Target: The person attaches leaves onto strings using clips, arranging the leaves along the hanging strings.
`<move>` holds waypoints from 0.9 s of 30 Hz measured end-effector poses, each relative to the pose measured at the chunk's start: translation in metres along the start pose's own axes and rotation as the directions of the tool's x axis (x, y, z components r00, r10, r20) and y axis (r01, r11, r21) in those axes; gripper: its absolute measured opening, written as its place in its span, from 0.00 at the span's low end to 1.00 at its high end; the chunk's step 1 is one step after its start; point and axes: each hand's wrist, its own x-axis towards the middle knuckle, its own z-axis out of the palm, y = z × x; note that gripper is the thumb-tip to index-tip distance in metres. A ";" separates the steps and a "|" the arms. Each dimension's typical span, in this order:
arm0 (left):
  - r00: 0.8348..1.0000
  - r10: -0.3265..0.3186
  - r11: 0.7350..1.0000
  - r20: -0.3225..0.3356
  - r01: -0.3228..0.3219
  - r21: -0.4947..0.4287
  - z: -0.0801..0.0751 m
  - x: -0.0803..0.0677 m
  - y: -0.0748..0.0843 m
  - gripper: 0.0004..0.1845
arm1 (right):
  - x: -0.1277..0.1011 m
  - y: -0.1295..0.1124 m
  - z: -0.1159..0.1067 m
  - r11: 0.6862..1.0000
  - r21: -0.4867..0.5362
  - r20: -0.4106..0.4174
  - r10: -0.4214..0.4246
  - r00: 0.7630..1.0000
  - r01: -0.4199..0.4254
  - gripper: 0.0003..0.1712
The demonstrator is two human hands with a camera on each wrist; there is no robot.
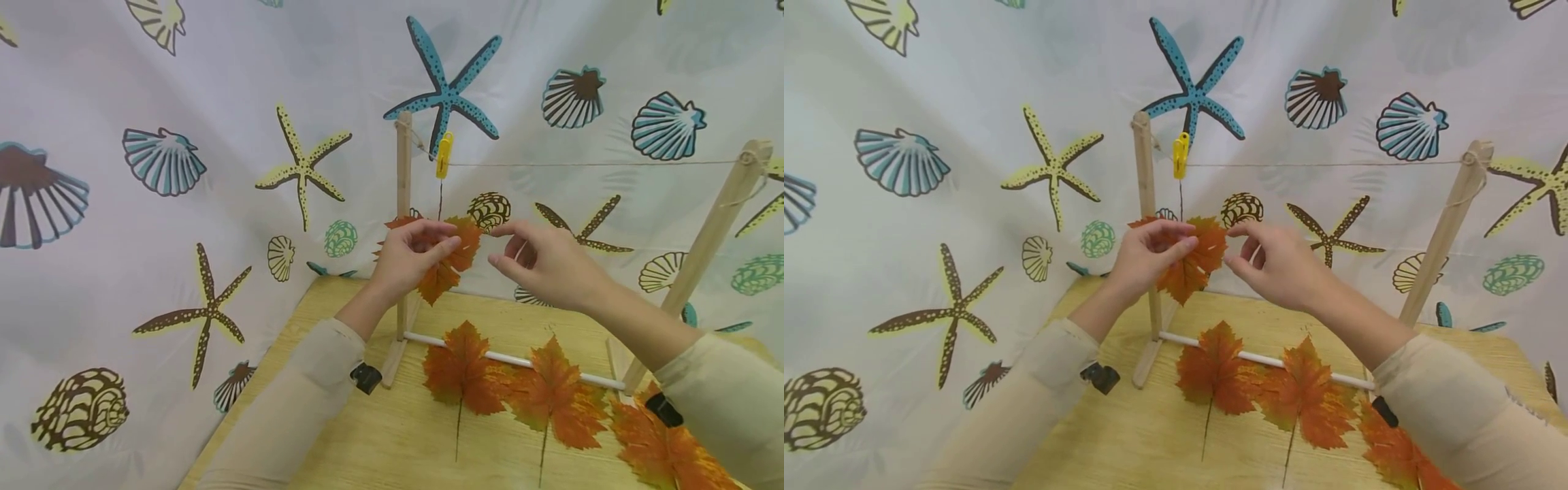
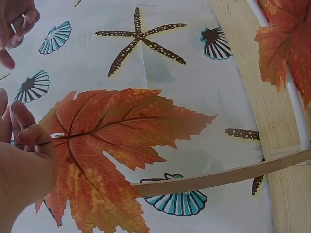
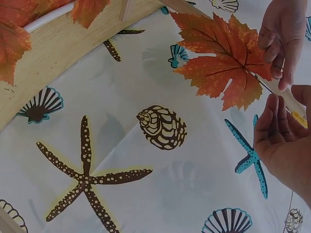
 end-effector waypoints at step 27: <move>0.985 -0.055 0.997 0.163 0.046 0.059 0.004 -0.010 -0.019 0.17 | -0.023 0.022 0.033 0.990 0.108 0.045 0.084 0.995 -0.089 0.21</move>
